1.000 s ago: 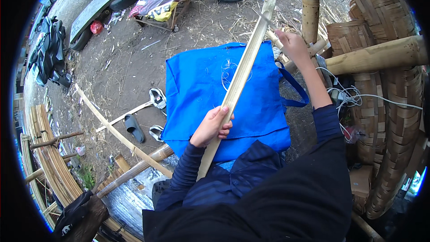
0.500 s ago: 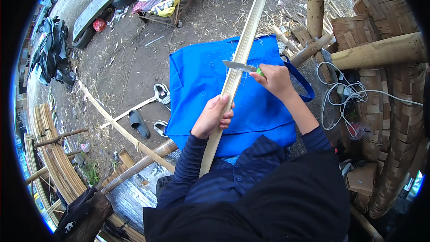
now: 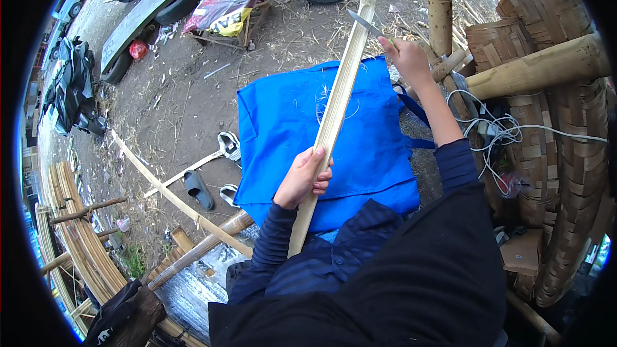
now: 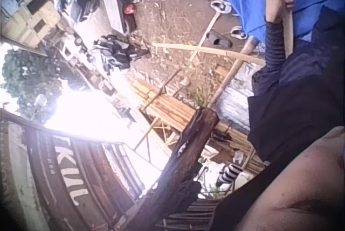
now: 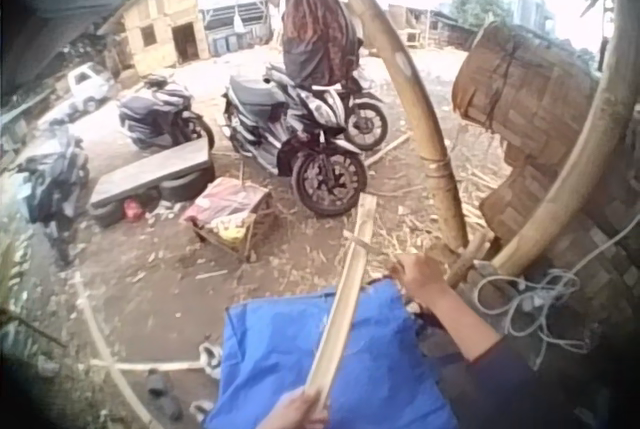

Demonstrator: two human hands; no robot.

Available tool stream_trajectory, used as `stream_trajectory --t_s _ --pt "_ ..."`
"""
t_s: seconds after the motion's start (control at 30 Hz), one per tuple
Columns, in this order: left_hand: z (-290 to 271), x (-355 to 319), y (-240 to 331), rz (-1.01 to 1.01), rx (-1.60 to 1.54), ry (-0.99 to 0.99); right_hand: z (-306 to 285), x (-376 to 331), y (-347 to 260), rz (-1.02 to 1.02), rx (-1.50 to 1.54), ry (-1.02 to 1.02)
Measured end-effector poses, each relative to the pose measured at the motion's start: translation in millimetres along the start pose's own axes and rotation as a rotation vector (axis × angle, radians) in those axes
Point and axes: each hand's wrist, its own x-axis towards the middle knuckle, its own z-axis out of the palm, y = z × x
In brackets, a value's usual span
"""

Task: Using a knife to shave and thin a strip of bamboo.

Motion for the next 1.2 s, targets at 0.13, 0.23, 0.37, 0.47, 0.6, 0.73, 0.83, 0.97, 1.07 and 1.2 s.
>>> stream_trajectory --t_s 0.13,0.23,0.37,0.47,0.6,0.73,0.83,0.97,1.07,1.2 --pt "-2.1 0.7 -0.2 0.010 0.010 0.017 8.3 7.5 1.5 0.029 0.001 -0.018" --pt "-4.4 0.9 0.1 0.001 0.013 0.026 14.8 13.9 -1.5 0.083 0.054 -0.006" --pt "-6.0 -0.8 1.6 0.023 0.034 0.041 23.7 25.3 -4.0 0.130 0.048 0.024" --pt "-7.8 1.4 1.2 0.032 0.037 0.051 28.6 29.5 -2.8 0.110 0.006 0.049" --pt "-6.0 4.2 3.3 0.042 0.011 0.045 30.1 33.3 -1.3 0.124 -0.017 0.059" --pt "-8.2 7.3 4.7 0.056 0.018 0.059 30.8 36.4 -7.0 0.132 0.004 0.095" --pt "-9.7 5.9 5.8 0.026 0.004 0.047 20.6 35.7 -11.0 0.138 0.221 0.068" --pt "-17.5 7.8 4.4 -0.003 -0.068 -0.011 13.0 6.8 -32.6 0.014 0.291 -0.190" --pt "-20.3 9.2 5.2 -0.007 -0.096 -0.035 22.9 -39.6 -53.7 -0.245 0.302 -0.325" --pt "-19.6 7.5 2.6 -0.038 -0.130 -0.071 10.4 -61.5 -64.8 -0.605 0.065 -0.180"
